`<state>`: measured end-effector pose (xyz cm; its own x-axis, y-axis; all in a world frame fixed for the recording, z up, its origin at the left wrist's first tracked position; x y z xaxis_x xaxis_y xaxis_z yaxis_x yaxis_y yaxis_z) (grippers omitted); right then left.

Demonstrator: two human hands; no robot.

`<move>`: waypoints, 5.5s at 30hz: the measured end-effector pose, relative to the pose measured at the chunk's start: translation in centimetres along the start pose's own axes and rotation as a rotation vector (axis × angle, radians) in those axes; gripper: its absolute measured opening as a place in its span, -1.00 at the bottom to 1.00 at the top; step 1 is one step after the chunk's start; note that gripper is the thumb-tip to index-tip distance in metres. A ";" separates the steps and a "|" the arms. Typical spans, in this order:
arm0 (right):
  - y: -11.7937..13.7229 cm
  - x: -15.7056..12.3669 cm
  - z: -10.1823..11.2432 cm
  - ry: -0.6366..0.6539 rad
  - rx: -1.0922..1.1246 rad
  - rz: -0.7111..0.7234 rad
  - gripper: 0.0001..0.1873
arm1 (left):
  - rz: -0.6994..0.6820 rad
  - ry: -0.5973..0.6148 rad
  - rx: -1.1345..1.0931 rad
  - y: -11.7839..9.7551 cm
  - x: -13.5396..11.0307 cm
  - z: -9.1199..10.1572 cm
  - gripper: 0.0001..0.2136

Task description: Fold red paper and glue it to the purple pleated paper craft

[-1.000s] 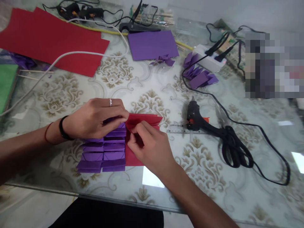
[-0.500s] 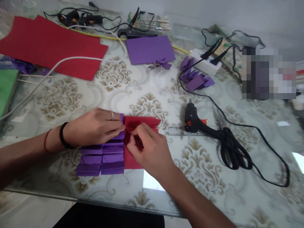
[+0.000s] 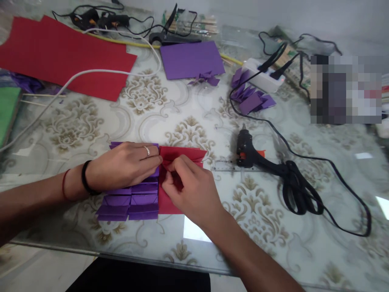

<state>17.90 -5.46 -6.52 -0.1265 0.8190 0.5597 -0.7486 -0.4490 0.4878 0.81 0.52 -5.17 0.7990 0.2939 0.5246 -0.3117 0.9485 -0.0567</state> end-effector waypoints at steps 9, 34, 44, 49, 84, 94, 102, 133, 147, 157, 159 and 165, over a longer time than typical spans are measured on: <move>0.7 0.4 1.0 0.059 0.068 0.059 -0.94 | 0.180 -0.116 -0.041 1.8 0.4 0.9 -0.80; -3.5 -2.9 1.9 0.363 -0.279 0.157 -0.34 | -0.041 -0.035 -0.262 0.8 0.3 1.6 -0.81; -2.7 -2.3 1.9 0.349 -0.295 0.101 -0.41 | -0.105 0.088 -0.208 0.2 -0.7 1.8 -0.71; -2.0 -2.0 1.8 0.340 -0.314 0.145 -0.42 | -0.125 0.089 -0.274 0.1 -0.8 2.6 -0.72; -2.1 -0.3 2.7 0.359 -0.154 0.409 -0.55 | -0.012 0.255 -0.416 0.5 -1.2 1.9 -0.60; -6.5 -2.4 4.2 0.417 -0.072 0.339 -0.26 | 0.003 0.224 -0.409 0.4 -1.3 1.8 -0.64; -4.5 0.0 5.9 0.244 -0.009 0.227 -0.57 | 0.142 -0.048 -0.375 1.8 0.5 4.9 -0.82; -3.3 2.1 3.9 0.137 -0.183 0.565 -0.86 | 0.514 0.381 -0.137 3.9 6.2 -1.1 -0.90; -3.8 1.9 5.6 -0.140 0.015 0.553 -0.79 | 0.545 0.347 0.013 5.3 8.8 1.3 -0.85; -2.7 1.2 5.1 0.057 -0.230 0.382 -0.78 | 0.441 0.309 -0.328 3.6 8.3 -0.8 -0.68; -2.4 1.2 4.5 0.109 -0.279 0.373 -0.81 | 0.427 0.317 -0.370 3.2 7.7 -1.3 -0.78; -2.7 0.8 3.4 0.061 -0.249 0.369 -0.74 | 0.413 0.347 -0.365 3.2 6.8 -2.7 -0.81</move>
<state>22.01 -4.80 -5.08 -0.4465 0.6431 0.6221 -0.7792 -0.6212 0.0830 6.65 5.87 -4.06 0.7899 0.6057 0.0963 -0.4825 0.7107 -0.5120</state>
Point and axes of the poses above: each hand's wrist, its own x-axis towards the middle knuckle, its own z-axis out of the back of the hand, y = z × x, the point moved 3 cm from there along x, towards the middle knuckle, and after that the axes turned 15 degrees about -y, right-handed, at the moved point
